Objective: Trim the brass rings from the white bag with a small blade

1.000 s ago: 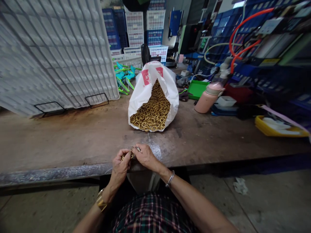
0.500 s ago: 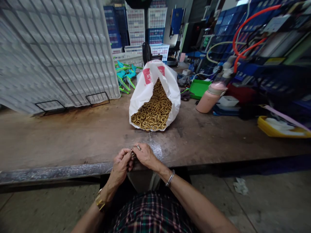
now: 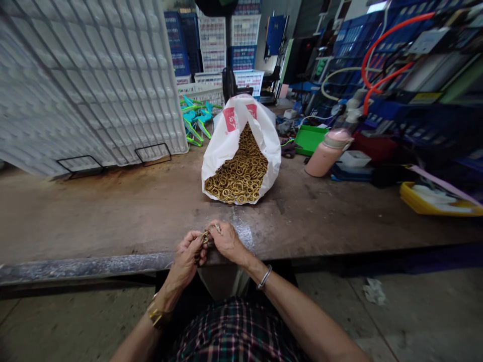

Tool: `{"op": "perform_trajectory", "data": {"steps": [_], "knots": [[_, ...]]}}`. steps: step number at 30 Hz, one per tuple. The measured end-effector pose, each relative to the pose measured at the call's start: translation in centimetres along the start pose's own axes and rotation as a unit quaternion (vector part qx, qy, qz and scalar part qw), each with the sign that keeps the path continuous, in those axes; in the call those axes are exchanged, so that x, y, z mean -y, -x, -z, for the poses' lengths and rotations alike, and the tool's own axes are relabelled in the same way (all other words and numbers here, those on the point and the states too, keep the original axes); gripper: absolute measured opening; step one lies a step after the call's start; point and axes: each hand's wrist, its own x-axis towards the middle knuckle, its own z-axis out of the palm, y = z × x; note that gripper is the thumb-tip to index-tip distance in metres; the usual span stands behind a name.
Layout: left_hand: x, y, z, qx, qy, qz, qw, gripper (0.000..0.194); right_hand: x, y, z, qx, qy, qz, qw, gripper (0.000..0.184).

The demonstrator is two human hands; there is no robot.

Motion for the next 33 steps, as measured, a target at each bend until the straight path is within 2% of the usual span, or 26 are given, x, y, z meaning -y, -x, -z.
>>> {"op": "perform_trajectory", "data": {"steps": [3,6,8,16,21,23,27,30,33], "knots": [[0.2,-0.1,0.0,-0.022,0.004,-0.006,1.0,0.036,-0.1,0.4,0.1,0.002,0.133,0.021,0.991,0.019],[0.7,-0.4,0.0,-0.04,-0.005,-0.024,0.999,0.037,-0.4,0.9,0.0,0.057,0.285,0.053,0.955,0.02],[1.0,-0.5,0.0,-0.048,-0.021,-0.035,0.998,0.036,-0.5,1.0,-0.1,0.085,0.341,0.056,0.934,0.022],[1.2,-0.5,-0.1,-0.066,-0.064,-0.052,0.994,0.034,0.0,1.0,-0.1,0.105,0.409,0.051,0.905,0.025],[1.0,-0.1,-0.1,-0.058,-0.077,-0.053,0.994,0.032,0.2,0.4,0.6,0.073,0.457,0.001,0.886,0.026],[0.8,0.6,0.1,-0.035,-0.075,-0.03,0.996,0.031,-0.2,0.0,1.2,0.053,0.462,-0.011,0.885,0.026],[1.0,3.2,1.2,0.06,-0.065,0.072,0.993,0.028,-1.5,-0.3,2.3,0.02,0.451,-0.009,0.892,0.025],[3.2,4.7,2.7,0.087,-0.091,0.171,0.977,0.031,-2.2,0.1,2.4,-0.006,0.44,0.007,0.898,0.028],[6.7,4.3,4.1,0.062,-0.078,0.235,0.967,0.033,-2.4,0.7,1.9,-0.026,0.444,0.013,0.896,0.031]]}}
